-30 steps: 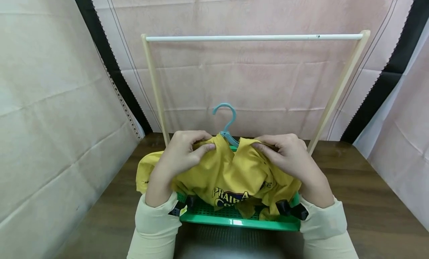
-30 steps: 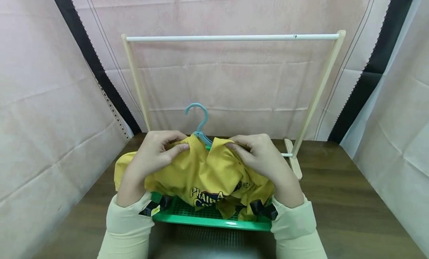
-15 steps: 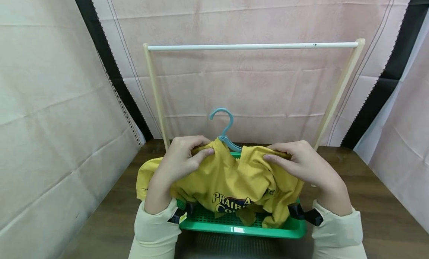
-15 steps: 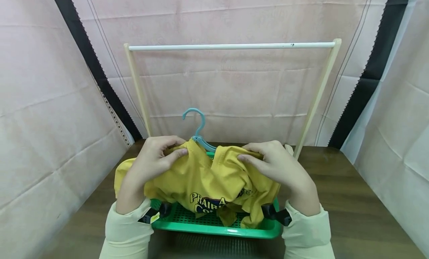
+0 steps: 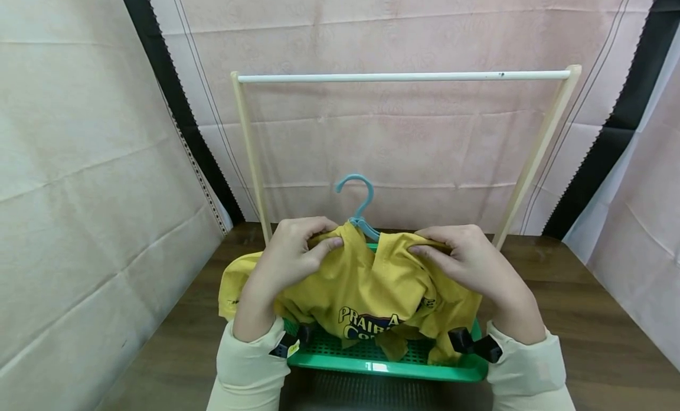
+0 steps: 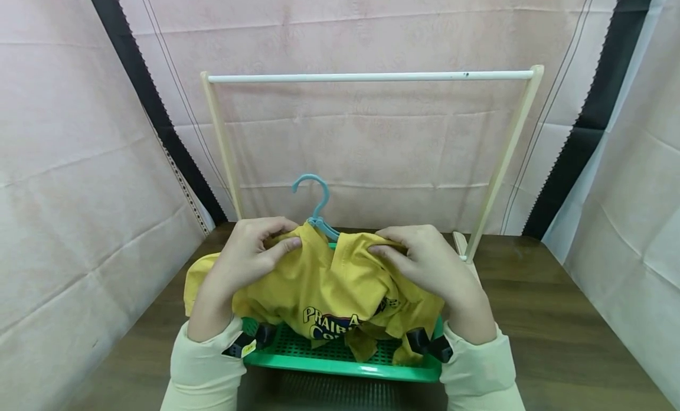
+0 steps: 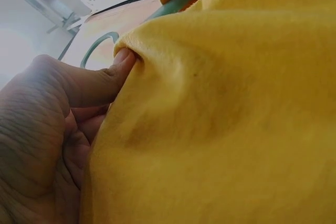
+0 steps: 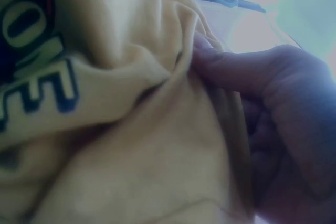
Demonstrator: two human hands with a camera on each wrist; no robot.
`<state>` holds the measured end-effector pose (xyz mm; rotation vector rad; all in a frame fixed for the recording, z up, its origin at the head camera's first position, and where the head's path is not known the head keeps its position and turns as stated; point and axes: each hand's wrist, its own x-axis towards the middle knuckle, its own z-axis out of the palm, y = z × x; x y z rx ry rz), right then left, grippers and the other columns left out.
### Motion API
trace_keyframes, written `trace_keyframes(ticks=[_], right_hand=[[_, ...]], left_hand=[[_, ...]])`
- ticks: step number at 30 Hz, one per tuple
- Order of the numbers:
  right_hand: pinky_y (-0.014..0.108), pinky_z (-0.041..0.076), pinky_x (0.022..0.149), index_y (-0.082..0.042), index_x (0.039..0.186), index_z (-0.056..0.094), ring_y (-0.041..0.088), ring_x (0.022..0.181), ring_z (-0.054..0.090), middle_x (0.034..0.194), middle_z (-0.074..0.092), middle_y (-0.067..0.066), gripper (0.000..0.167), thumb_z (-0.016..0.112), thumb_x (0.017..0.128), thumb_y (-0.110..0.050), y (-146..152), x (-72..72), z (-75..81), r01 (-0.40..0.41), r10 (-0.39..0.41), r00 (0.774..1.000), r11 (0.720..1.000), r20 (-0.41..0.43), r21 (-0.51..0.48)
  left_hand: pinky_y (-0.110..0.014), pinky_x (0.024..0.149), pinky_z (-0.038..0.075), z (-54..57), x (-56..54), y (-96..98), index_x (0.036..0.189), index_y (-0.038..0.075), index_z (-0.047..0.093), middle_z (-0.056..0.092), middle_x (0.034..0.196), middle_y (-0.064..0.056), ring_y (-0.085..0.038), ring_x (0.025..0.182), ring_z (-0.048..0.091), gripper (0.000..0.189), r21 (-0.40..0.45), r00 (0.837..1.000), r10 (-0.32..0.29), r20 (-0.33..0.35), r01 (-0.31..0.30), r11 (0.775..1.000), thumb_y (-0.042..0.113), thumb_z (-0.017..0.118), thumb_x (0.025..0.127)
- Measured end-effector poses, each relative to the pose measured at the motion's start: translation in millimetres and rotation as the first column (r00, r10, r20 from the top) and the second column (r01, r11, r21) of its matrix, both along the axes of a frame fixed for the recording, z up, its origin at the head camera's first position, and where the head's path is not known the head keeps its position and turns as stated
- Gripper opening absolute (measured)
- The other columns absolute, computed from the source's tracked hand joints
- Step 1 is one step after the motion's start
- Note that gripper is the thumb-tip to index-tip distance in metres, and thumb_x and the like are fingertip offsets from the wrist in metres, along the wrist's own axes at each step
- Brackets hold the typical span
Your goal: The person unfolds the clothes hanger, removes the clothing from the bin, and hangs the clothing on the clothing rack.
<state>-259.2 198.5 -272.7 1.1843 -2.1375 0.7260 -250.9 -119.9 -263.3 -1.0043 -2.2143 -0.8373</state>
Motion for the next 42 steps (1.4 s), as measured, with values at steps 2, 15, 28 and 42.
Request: trace_keyframes(ticks=[2,15,28,42], right_hand=[[0.015,0.047,0.063,-0.023,0.101,0.075,0.000,0.069,0.059,0.089,0.072,-0.014,0.016,0.074,0.092,-0.009,-1,-0.2,-0.5,-0.001,0.001,1.000,1.000,-0.004,-0.002],[0.015,0.046,0.060,-0.019,0.098,0.075,-0.001,0.065,0.056,0.088,0.071,-0.013,0.015,0.077,0.089,-0.007,-22,-2.2,-3.7,-0.067,0.066,0.996,0.998,-0.065,-0.011],[0.015,0.042,0.055,-0.019,0.090,0.071,-0.001,0.060,0.050,0.078,0.064,-0.014,0.020,0.077,0.086,-0.001,-30,3.1,-0.7,-0.068,0.059,0.990,0.996,-0.129,-0.063],[0.018,0.049,0.063,-0.019,0.107,0.074,0.000,0.072,0.059,0.093,0.071,-0.012,0.019,0.078,0.089,-0.012,-19,9.9,0.4,0.012,-0.012,0.999,1.000,-0.036,-0.011]], left_hand=[[-0.027,0.057,0.042,0.3,0.8,1.1,0.093,0.015,0.075,0.066,0.079,0.011,-0.007,0.062,0.048,0.004,-0.001,1.000,0.004,-0.009,-0.004,1.000,0.017,0.072,0.095],[-0.025,0.057,0.041,-5.8,-1.8,15.5,0.093,0.015,0.074,0.063,0.080,0.011,-0.006,0.062,0.047,0.004,-0.021,0.998,-0.053,-0.032,0.053,0.998,0.018,0.072,0.095],[-0.024,0.057,0.044,-7.2,-1.3,29.2,0.095,0.016,0.073,0.065,0.083,0.011,-0.004,0.062,0.049,0.004,-0.008,0.995,-0.094,-0.035,0.094,0.996,0.017,0.070,0.097],[-0.025,0.060,0.045,-9.8,-4.6,29.1,0.094,0.017,0.074,0.066,0.084,0.012,-0.004,0.065,0.051,0.004,-0.012,0.996,-0.087,-0.012,0.087,0.996,0.019,0.072,0.096]])
